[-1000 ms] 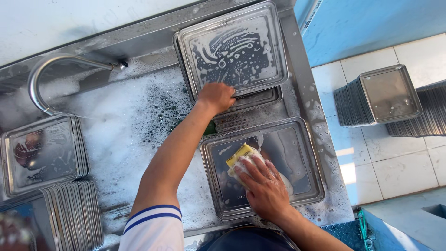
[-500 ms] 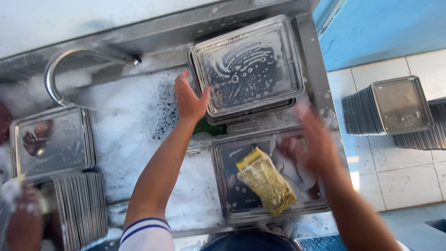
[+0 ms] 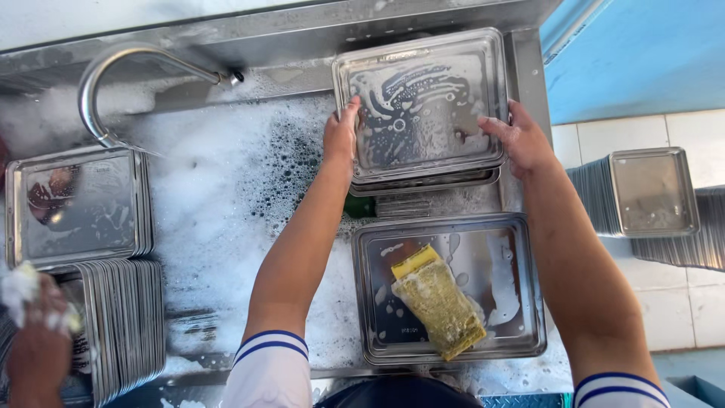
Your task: The person scrubs multiple stainless steel food trays with a yellow sponge in a soapy sink, rinses them under running water, and stacks the cleaned trays on the sink ledge. The person repeats this process for several trays throughout the clip.
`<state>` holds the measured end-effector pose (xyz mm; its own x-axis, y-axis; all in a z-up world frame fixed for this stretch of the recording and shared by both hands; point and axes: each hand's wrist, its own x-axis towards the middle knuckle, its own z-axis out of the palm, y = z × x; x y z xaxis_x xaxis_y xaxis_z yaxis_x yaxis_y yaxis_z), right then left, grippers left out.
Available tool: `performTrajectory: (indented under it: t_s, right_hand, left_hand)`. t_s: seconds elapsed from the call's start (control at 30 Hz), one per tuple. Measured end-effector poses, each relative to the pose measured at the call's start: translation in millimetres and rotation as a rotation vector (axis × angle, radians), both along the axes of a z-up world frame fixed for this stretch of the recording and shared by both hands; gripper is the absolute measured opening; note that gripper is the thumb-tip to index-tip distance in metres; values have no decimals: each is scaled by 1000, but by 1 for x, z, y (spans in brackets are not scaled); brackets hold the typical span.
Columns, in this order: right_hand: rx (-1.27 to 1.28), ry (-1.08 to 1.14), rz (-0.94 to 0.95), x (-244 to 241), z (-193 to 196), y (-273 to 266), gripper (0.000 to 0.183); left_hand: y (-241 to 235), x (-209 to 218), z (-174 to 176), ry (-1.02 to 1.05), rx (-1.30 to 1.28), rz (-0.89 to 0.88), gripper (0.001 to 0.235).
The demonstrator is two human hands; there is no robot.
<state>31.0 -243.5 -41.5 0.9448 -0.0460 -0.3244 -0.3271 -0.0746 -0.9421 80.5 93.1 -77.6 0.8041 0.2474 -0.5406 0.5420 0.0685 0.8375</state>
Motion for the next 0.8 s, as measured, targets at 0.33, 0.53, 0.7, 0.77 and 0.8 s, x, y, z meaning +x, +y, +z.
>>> performTrajectory:
  t_s: [0.33,0.53,0.7,0.77,0.8]
  right_hand:
    - [529,-508,-105,-21,9,-22,58]
    - [98,-588,182,-17,-6,-21,66]
    - [103,-368,-109,-6,-31,-7,61]
    - [55,-179,-188,-1,-30,-5,61]
    - [18,-131,-171,0,-26,-5,60]
  left_hand:
    - [6,-49,23,-979,-407,-295,97]
    - [5,-59,-9,-840,-492,-156,110]
    - [3,-18,-18,-639,-444,44,85]
    - [6,-7,-5,-348,-295,36,81]
    - [8,-1,3,-132,-185,24,80]
